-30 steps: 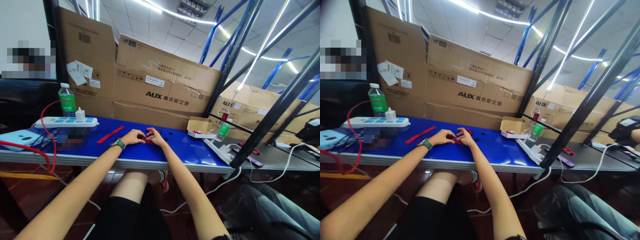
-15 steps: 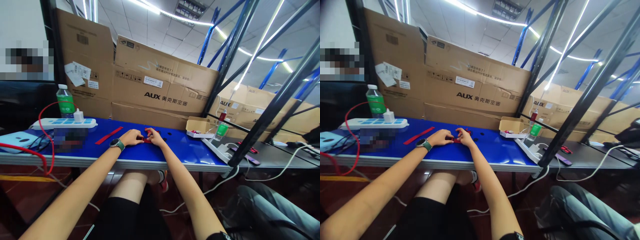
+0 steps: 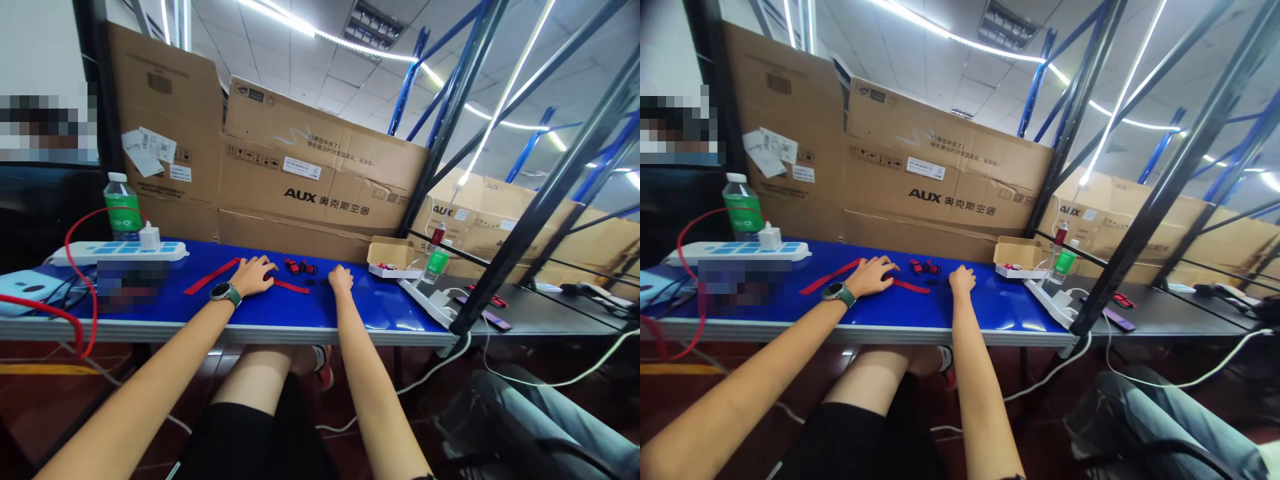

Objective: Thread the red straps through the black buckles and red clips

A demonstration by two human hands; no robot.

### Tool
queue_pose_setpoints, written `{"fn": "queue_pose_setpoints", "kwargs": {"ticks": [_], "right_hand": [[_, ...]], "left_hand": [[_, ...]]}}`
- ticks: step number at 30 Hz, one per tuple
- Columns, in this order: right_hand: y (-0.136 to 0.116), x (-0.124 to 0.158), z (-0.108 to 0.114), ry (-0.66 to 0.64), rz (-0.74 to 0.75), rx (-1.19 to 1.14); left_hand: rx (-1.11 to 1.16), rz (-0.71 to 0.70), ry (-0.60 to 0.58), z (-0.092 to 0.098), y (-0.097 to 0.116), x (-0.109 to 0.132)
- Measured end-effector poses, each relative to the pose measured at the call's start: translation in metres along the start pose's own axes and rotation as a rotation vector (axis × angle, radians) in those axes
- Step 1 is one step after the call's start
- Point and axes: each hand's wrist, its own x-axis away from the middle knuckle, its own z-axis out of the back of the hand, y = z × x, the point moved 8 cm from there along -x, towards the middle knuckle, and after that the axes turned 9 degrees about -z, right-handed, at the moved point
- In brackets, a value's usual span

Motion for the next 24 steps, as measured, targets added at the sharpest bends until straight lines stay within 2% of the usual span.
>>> {"fn": "queue_pose_setpoints", "kwargs": {"ticks": [2,4,7,10,13,15,17,20,22,24], "right_hand": [[0.007,-0.002,-0.005,-0.056,-0.033,0.049],[0.004,-0.002,-0.012,-0.107,0.015,0.086],[-0.005,-0.002,-0.022,-0.171,0.119,0.141],[-0.006,-0.004,-0.024,-0.189,0.148,0.129],[-0.006,-0.005,-0.020,-0.170,0.121,0.040],[-0.013,-0.003,-0.015,-0.151,0.141,-0.102],[-0.028,0.002,-0.010,-0.167,0.219,-0.364],[-0.053,0.016,-0.009,-0.308,0.373,-0.822],[-0.064,0.024,-0.011,-0.382,0.434,-0.955],[-0.069,0.028,-0.014,-0.403,0.447,-0.964]], "left_hand": [[0.096,-0.146,-0.060,-0.004,0.017,-0.003],[0.163,-0.244,-0.109,-0.007,0.028,-0.005],[0.098,-0.215,-0.078,-0.003,0.025,-0.007],[0.021,-0.153,-0.016,0.003,0.020,-0.008],[0.069,-0.221,-0.048,-0.002,0.030,-0.007],[0.124,-0.293,-0.095,-0.008,0.040,-0.007],[0.163,-0.335,-0.125,-0.013,0.047,-0.008],[0.197,-0.348,-0.127,-0.016,0.049,-0.010],[0.227,-0.340,-0.112,-0.016,0.048,-0.012],[0.256,-0.321,-0.100,-0.017,0.045,-0.013]]}}
